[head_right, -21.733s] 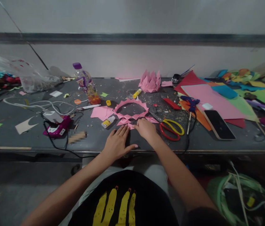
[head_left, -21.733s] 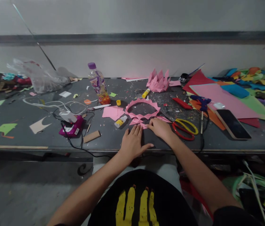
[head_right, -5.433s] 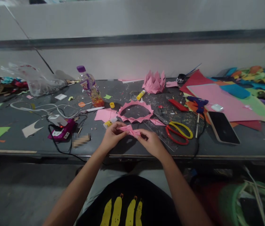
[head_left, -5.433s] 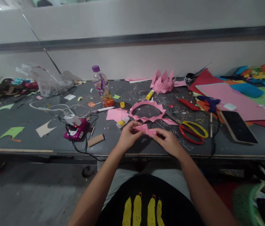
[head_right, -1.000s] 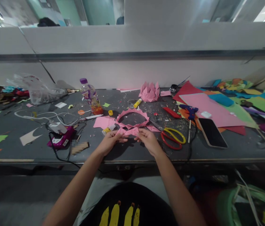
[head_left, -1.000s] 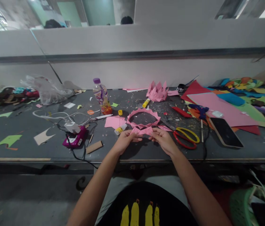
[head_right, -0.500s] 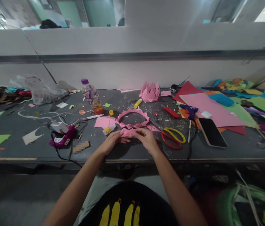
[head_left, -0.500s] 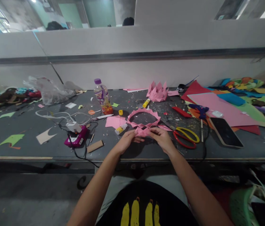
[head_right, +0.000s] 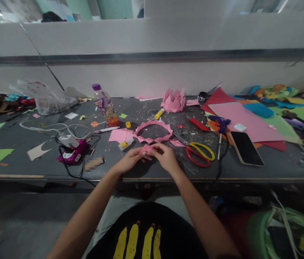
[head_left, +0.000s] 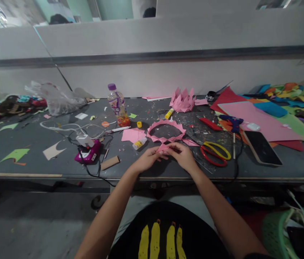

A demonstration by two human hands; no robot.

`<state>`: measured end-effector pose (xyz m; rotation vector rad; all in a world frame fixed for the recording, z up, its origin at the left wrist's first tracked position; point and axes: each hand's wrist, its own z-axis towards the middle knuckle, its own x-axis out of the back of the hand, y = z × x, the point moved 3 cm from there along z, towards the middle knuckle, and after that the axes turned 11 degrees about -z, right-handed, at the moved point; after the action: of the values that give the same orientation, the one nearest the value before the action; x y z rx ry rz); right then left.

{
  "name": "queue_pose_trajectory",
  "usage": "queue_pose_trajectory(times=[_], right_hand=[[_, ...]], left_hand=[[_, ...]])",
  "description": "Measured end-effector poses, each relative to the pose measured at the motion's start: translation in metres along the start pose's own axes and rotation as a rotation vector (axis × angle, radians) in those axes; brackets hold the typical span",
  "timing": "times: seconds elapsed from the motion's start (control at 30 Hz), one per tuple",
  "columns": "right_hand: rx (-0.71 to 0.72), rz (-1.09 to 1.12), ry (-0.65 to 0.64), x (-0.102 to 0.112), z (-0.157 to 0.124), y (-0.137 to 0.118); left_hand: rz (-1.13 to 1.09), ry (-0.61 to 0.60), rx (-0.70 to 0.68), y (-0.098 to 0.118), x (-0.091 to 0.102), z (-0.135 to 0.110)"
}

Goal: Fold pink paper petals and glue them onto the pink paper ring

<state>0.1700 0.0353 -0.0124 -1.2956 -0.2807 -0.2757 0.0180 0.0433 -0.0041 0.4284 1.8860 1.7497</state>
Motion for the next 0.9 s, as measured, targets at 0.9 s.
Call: queue_pose_trajectory(times=[0.9], right_hand=[[-0.05, 0.082, -0.005, 0.0015, -0.0009, 0.0008]], left_hand=[[-0.012, -0.043, -0.041, -0.0082, 0.0035, 0.0045]])
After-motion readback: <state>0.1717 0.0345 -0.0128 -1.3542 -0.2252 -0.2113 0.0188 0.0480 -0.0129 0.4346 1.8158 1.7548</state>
